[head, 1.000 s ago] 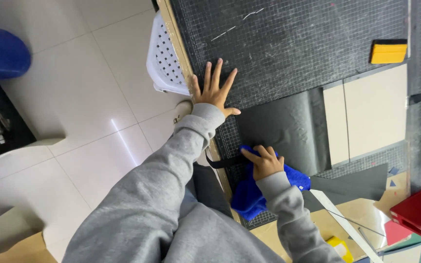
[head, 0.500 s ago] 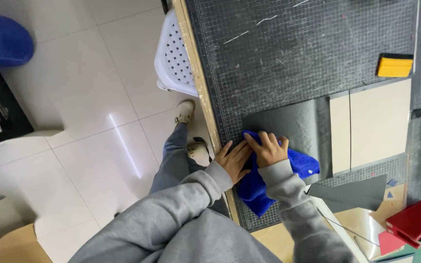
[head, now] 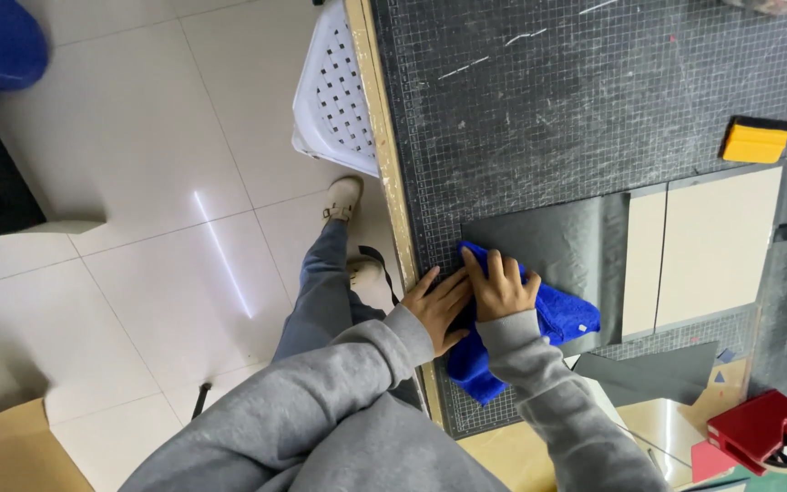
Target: Smoothing and adhering a black sheet of material onto a cardboard base using a cloth, a scraper, and a brush.
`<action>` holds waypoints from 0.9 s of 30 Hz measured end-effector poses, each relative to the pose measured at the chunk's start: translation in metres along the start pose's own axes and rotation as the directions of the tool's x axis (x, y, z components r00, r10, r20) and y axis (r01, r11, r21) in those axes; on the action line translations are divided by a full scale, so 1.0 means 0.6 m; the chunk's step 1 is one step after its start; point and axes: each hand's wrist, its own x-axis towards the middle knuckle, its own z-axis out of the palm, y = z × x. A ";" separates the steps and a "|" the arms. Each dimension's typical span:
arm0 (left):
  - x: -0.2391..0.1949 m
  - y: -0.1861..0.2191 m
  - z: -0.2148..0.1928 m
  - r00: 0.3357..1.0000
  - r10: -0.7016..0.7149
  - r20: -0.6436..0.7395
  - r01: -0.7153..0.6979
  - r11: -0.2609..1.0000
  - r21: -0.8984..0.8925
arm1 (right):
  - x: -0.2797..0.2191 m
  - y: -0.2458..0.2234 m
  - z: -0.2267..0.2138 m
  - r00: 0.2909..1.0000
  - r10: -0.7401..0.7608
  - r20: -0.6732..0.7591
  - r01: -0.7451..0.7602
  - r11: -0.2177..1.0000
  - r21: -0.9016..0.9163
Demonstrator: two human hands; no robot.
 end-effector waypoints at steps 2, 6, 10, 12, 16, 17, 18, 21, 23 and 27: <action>-0.001 0.002 -0.005 1.000 0.001 0.000 -0.001 1.000 -0.010 | 0.007 -0.005 0.002 1.000 0.023 -0.014 -0.023 1.000 0.003; -0.001 -0.001 0.001 1.000 0.018 -0.008 -0.018 1.000 0.008 | 0.012 -0.013 0.013 0.997 0.080 -0.005 -0.080 0.997 0.020; -0.002 -0.003 0.006 0.999 0.039 -0.009 -0.038 0.996 0.080 | 0.003 -0.017 0.050 0.985 0.165 0.043 -0.168 0.983 0.074; 0.000 -0.003 0.004 0.999 0.037 0.018 -0.039 0.992 0.121 | 0.009 -0.024 0.057 0.976 0.201 0.086 -0.210 0.973 0.100; 0.007 0.000 -0.005 0.993 0.009 0.120 -0.039 0.967 0.252 | 0.010 -0.005 0.087 0.881 0.274 0.386 -0.394 0.877 0.276; -0.002 0.009 -0.004 0.992 0.013 0.127 -0.044 0.969 0.244 | -0.012 0.015 0.110 0.875 0.279 0.395 -0.401 0.875 0.270; 0.005 0.005 -0.004 0.998 -0.009 0.069 0.002 0.995 0.098 | -0.015 0.045 0.142 0.886 0.350 0.303 -0.462 0.714 0.526; 0.045 -0.035 0.003 0.989 -0.146 -0.011 0.147 0.987 0.066 | -0.003 0.063 0.156 0.865 0.434 0.250 -0.476 0.555 0.682; 0.036 -0.026 0.007 0.964 -0.264 -0.008 0.263 0.955 0.139 | -0.021 0.038 0.107 0.840 0.431 0.328 -0.539 0.604 0.587; 0.044 -0.051 -0.016 0.960 -0.232 -0.157 0.273 0.901 0.337 | 0.022 0.003 0.079 0.858 0.389 0.336 -0.488 0.820 0.298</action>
